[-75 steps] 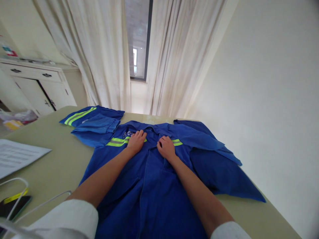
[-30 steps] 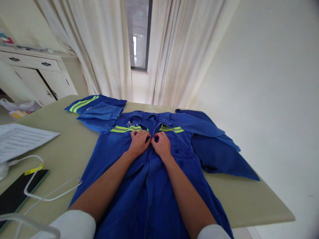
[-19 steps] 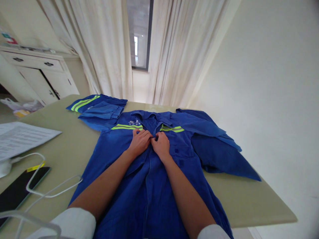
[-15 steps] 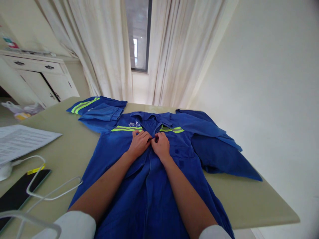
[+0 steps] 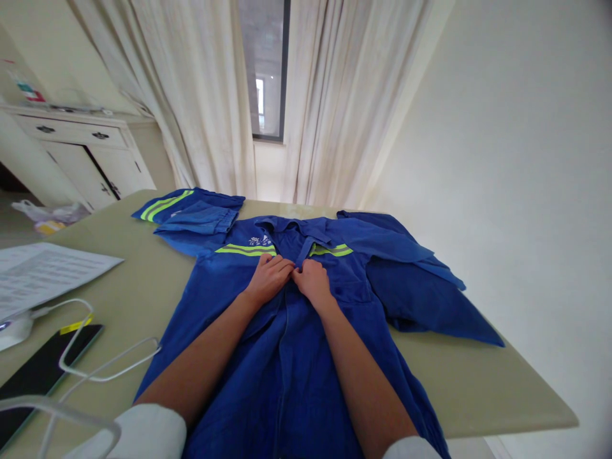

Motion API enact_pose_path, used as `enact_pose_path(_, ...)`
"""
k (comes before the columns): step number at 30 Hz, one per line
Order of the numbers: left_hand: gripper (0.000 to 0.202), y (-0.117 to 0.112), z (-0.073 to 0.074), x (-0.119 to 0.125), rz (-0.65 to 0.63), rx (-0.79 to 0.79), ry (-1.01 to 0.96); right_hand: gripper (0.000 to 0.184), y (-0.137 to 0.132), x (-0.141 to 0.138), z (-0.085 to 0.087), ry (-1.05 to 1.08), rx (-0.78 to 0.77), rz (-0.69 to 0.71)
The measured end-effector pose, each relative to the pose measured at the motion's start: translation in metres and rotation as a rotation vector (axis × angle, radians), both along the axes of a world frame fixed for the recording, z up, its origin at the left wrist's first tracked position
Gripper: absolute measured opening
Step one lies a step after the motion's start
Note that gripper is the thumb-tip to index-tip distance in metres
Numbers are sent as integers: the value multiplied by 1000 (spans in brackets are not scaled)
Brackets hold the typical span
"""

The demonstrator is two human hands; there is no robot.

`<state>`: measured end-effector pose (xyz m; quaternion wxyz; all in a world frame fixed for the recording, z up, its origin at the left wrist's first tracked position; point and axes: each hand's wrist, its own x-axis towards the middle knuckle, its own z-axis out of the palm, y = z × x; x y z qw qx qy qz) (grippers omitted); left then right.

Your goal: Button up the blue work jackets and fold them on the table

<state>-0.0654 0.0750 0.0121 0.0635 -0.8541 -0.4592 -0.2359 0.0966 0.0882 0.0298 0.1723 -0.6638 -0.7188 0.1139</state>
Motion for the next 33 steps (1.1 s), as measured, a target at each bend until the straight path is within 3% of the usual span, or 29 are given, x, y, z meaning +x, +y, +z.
enact_pose_path(4,23,0,-3,1,60,-13,-67,14,4,-1,-11,139,90,3)
enact_pose_path(9,25,3,-8,0,136,-73,-234,19,15,3,-27,785,2,41)
enact_pose_path(12,12,4,-7,0,154,-54,-309,22,17,4,-29,1117,-117,34)
enact_pose_path(19,8,0,1,1,93,83,-213,23,12,-4,-28,1409,-104,-51)
enact_pose_path(25,7,0,-1,-2,39,175,-90,27,9,-6,-29,1355,-79,-52)
enact_pose_path(29,7,-3,-2,-6,-4,265,-28,38,11,8,-21,1052,-84,98)
enact_pose_path(33,9,-4,0,-7,-32,378,0,36,12,19,-12,660,143,209)
